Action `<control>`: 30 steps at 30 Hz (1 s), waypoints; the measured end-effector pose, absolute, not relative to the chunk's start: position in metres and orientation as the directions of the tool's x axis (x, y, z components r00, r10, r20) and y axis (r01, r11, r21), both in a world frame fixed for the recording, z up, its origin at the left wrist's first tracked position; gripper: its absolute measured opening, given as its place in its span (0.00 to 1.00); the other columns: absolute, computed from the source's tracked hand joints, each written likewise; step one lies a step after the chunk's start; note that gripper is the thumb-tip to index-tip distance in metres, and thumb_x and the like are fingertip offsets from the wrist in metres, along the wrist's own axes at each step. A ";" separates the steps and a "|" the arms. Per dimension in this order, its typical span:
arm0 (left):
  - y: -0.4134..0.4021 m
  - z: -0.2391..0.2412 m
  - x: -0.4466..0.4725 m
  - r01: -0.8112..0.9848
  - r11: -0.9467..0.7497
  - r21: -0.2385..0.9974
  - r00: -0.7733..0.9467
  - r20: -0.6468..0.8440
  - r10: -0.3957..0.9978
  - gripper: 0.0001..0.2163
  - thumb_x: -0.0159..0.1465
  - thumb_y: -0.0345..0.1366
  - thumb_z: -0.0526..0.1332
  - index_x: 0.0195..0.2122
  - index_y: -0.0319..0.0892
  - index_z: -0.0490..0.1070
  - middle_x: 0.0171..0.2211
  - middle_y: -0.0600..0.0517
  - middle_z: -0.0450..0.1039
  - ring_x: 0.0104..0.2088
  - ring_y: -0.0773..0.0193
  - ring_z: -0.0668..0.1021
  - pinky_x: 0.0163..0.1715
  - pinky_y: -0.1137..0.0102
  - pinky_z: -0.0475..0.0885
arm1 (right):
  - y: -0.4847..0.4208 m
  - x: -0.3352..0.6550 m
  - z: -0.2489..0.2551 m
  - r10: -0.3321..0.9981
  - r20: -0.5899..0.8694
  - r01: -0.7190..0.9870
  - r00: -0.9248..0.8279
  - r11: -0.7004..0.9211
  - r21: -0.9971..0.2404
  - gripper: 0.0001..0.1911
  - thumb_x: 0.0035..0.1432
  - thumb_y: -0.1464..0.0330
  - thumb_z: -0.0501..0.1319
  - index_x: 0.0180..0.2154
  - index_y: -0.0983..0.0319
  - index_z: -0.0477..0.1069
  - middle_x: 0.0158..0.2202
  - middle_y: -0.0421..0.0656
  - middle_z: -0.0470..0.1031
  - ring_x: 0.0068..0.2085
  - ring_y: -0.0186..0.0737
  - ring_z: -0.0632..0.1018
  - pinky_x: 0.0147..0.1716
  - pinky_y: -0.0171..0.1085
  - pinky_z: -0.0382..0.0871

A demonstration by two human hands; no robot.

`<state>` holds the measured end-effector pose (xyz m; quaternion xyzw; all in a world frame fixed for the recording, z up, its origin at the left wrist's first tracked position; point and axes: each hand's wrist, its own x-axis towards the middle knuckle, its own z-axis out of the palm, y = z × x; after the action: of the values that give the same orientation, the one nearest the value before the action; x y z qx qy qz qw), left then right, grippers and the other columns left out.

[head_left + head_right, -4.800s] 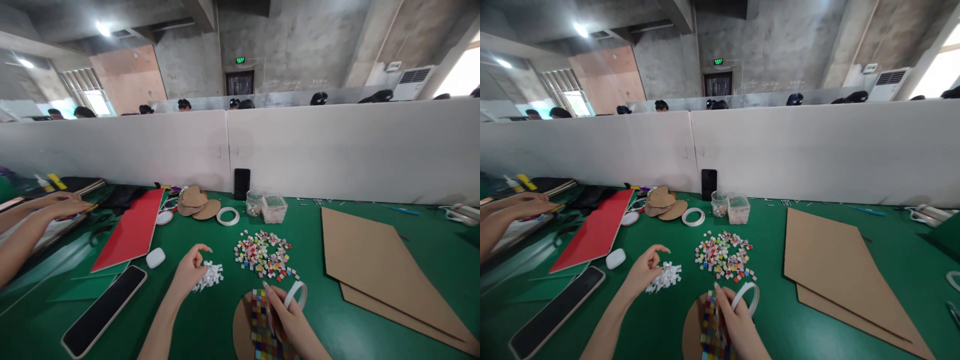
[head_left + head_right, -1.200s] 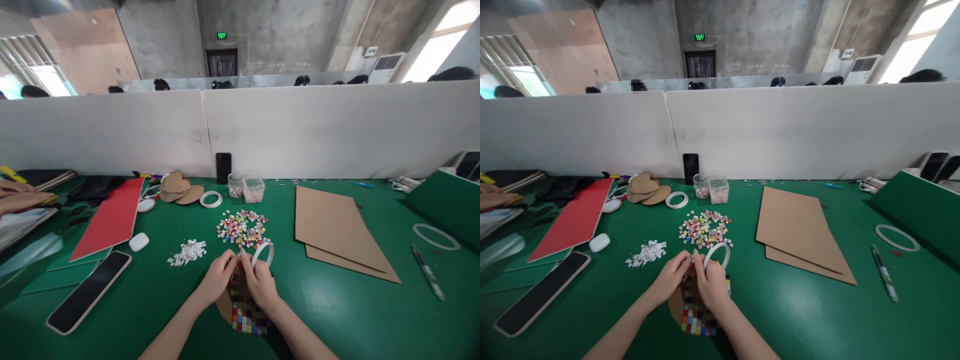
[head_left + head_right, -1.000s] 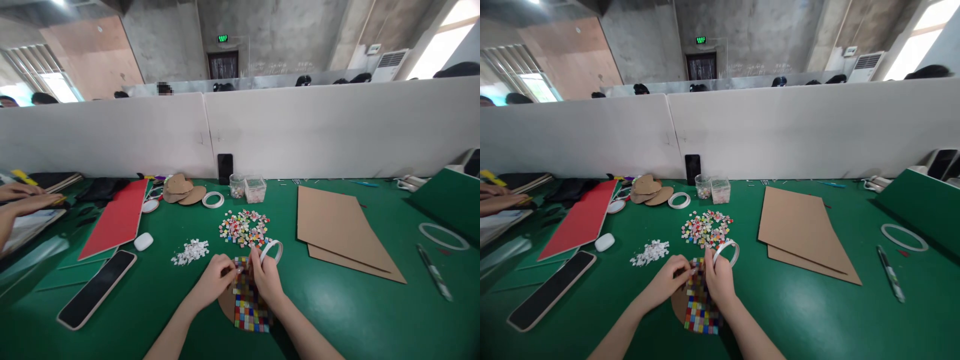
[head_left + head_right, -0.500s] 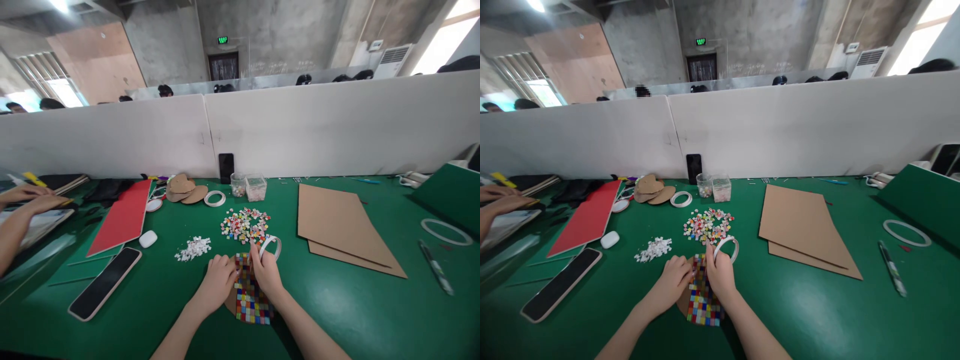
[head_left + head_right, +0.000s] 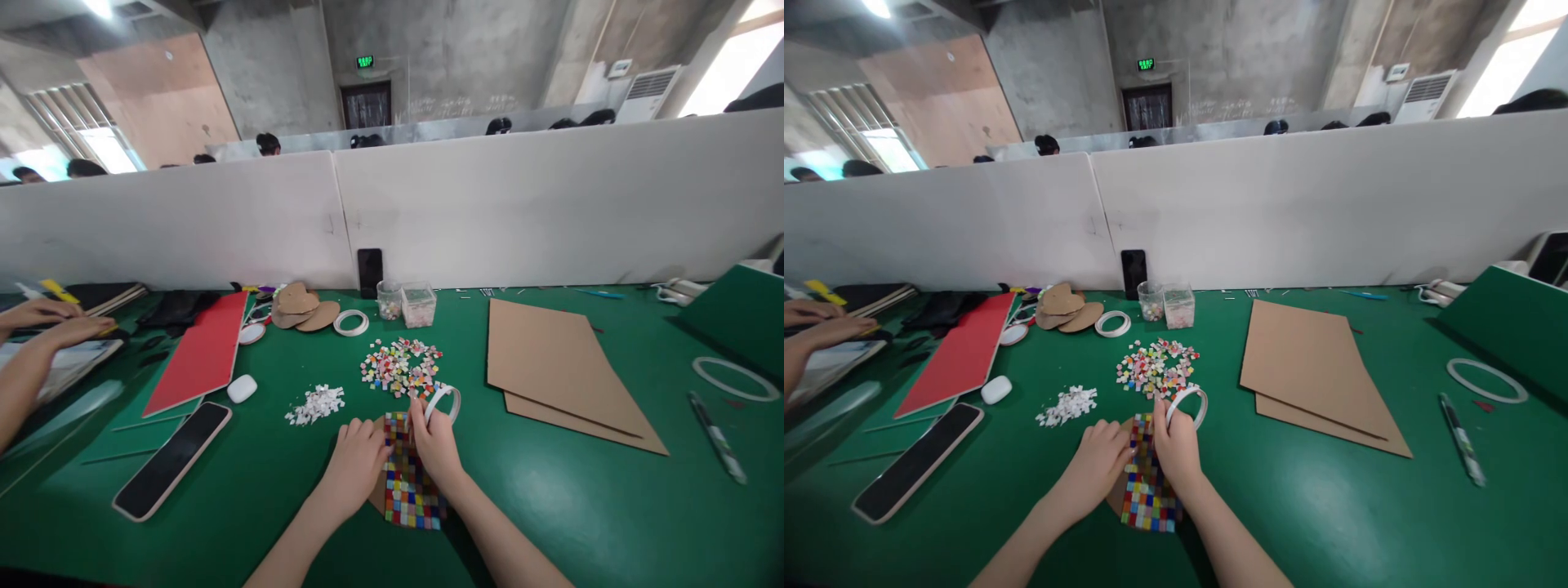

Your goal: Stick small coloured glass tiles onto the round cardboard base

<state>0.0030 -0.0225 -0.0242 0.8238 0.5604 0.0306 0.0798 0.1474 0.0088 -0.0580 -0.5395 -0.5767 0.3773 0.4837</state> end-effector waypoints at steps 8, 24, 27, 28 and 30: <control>-0.032 -0.033 0.013 0.955 -0.295 0.026 0.295 0.021 0.955 0.12 0.64 0.32 0.47 0.32 0.40 0.70 0.33 0.46 0.68 0.37 0.55 0.68 0.35 0.62 0.60 | 0.008 0.147 -0.055 0.993 0.108 0.264 0.038 0.094 -0.960 0.23 0.60 0.52 0.45 0.19 0.59 0.52 0.14 0.33 0.51 0.16 0.30 0.55 0.17 0.32 0.46; -0.028 -0.039 0.003 0.975 -0.220 0.019 0.215 0.161 0.963 0.12 0.60 0.28 0.49 0.24 0.40 0.69 0.26 0.49 0.67 0.32 0.59 0.68 0.31 0.65 0.58 | 0.009 0.149 -0.062 0.997 0.083 0.271 0.009 0.077 -0.959 0.23 0.61 0.54 0.43 0.20 0.59 0.52 0.15 0.34 0.52 0.16 0.30 0.56 0.17 0.33 0.47; -0.027 -0.041 0.006 0.974 -0.227 -0.005 0.225 0.151 0.963 0.11 0.59 0.27 0.50 0.24 0.40 0.69 0.26 0.49 0.67 0.32 0.59 0.68 0.31 0.65 0.58 | 0.009 0.149 -0.061 0.997 0.072 0.281 0.010 0.066 -0.958 0.23 0.61 0.54 0.44 0.19 0.59 0.52 0.15 0.34 0.53 0.16 0.30 0.57 0.18 0.33 0.48; -0.028 -0.041 0.007 0.975 -0.222 -0.011 0.222 0.148 0.964 0.11 0.59 0.27 0.50 0.24 0.40 0.69 0.26 0.49 0.68 0.32 0.58 0.68 0.31 0.64 0.58 | 0.009 0.149 -0.060 0.998 0.069 0.290 0.011 0.062 -0.955 0.23 0.61 0.54 0.44 0.19 0.59 0.52 0.14 0.34 0.53 0.16 0.30 0.58 0.18 0.33 0.48; -0.028 -0.041 0.010 0.978 -0.209 -0.019 0.209 0.141 0.968 0.11 0.58 0.27 0.50 0.23 0.40 0.69 0.26 0.49 0.68 0.32 0.58 0.68 0.31 0.64 0.58 | 0.009 0.149 -0.058 0.998 0.062 0.308 0.011 0.056 -0.950 0.23 0.61 0.53 0.44 0.19 0.59 0.52 0.14 0.34 0.54 0.16 0.31 0.58 0.17 0.33 0.48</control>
<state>0.0096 -0.0284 -0.0411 0.7759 0.6268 0.0488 -0.0520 0.1490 0.0087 -0.0584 -0.5617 -0.5814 0.3957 0.4359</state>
